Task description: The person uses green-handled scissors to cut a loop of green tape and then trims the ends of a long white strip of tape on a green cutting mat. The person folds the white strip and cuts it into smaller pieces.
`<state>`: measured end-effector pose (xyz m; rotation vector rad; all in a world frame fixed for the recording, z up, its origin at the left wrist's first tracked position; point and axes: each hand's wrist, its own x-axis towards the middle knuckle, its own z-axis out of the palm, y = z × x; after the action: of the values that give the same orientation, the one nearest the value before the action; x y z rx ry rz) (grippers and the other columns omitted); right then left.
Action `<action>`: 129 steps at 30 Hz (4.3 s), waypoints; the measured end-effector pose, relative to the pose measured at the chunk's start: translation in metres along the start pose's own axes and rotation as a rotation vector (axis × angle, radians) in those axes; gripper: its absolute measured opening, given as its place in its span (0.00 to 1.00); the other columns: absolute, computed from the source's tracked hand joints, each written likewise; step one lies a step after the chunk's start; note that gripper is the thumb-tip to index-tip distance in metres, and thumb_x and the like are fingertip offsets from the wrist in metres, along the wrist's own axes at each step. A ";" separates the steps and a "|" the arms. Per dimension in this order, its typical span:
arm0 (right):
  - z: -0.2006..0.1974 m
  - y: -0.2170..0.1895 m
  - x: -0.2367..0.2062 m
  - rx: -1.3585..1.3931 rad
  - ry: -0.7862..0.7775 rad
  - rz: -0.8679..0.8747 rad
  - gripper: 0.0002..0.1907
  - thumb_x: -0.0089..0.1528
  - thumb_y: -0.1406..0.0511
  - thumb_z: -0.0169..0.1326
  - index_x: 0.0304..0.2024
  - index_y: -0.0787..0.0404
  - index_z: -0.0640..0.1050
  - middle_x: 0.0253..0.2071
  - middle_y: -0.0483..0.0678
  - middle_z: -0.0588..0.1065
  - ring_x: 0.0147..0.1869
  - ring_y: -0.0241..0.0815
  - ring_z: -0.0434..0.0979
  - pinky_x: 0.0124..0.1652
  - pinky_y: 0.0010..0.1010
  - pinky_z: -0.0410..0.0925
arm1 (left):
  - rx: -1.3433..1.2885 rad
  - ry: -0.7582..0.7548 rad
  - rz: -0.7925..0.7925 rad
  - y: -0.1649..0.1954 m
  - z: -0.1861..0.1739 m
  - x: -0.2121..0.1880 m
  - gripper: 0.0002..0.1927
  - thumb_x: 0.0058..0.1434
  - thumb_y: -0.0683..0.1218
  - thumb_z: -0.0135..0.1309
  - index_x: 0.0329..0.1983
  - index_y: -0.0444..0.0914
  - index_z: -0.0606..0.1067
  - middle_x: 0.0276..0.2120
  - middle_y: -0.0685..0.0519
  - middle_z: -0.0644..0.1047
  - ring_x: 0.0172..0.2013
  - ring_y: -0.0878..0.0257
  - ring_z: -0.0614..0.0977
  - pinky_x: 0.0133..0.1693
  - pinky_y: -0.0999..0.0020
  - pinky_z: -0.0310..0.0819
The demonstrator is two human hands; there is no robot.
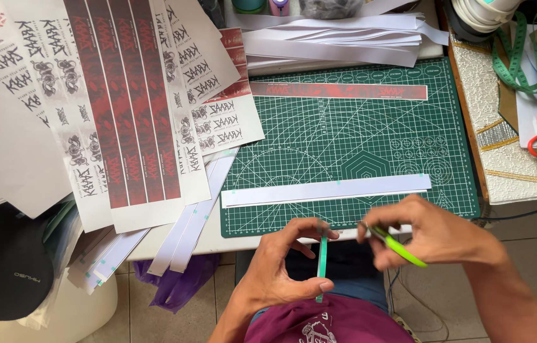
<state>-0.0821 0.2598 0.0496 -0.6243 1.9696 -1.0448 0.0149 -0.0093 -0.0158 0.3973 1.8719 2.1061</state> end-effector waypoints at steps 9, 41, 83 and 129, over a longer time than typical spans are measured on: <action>0.001 0.022 -0.002 0.039 -0.196 0.095 0.30 0.46 0.48 0.71 0.43 0.60 0.85 0.23 0.44 0.84 0.27 0.37 0.83 0.32 0.31 0.73 | -0.047 0.014 -0.046 -0.004 0.001 0.003 0.42 0.49 0.57 0.68 0.66 0.38 0.70 0.60 0.48 0.80 0.56 0.55 0.85 0.46 0.65 0.85; -0.002 0.026 0.007 0.026 -0.296 0.053 0.34 0.45 0.43 0.70 0.40 0.63 0.85 0.22 0.45 0.82 0.26 0.37 0.83 0.28 0.30 0.73 | 0.083 0.025 0.127 -0.002 0.001 0.007 0.42 0.49 0.58 0.72 0.65 0.37 0.75 0.63 0.47 0.77 0.57 0.57 0.85 0.42 0.70 0.87; -0.060 0.035 0.038 -0.716 0.566 0.176 0.11 0.60 0.63 0.62 0.41 0.63 0.79 0.33 0.55 0.80 0.32 0.53 0.81 0.33 0.43 0.71 | 0.126 0.092 0.082 -0.009 0.006 -0.006 0.62 0.46 0.57 0.74 0.80 0.42 0.54 0.70 0.44 0.74 0.51 0.54 0.88 0.39 0.68 0.86; 0.059 0.113 0.015 0.954 0.728 0.174 0.11 0.62 0.72 0.55 0.42 0.61 0.67 0.45 0.62 0.81 0.27 0.35 0.78 0.19 0.19 0.64 | 1.272 0.182 0.296 -0.044 -0.007 0.174 0.58 0.47 0.54 0.70 0.77 0.47 0.50 0.66 0.43 0.68 0.61 0.45 0.74 0.61 0.47 0.66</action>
<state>-0.0478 0.2837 -0.0719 0.5076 1.7053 -2.0613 -0.1455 0.0582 -0.0580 0.7633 3.2049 0.7708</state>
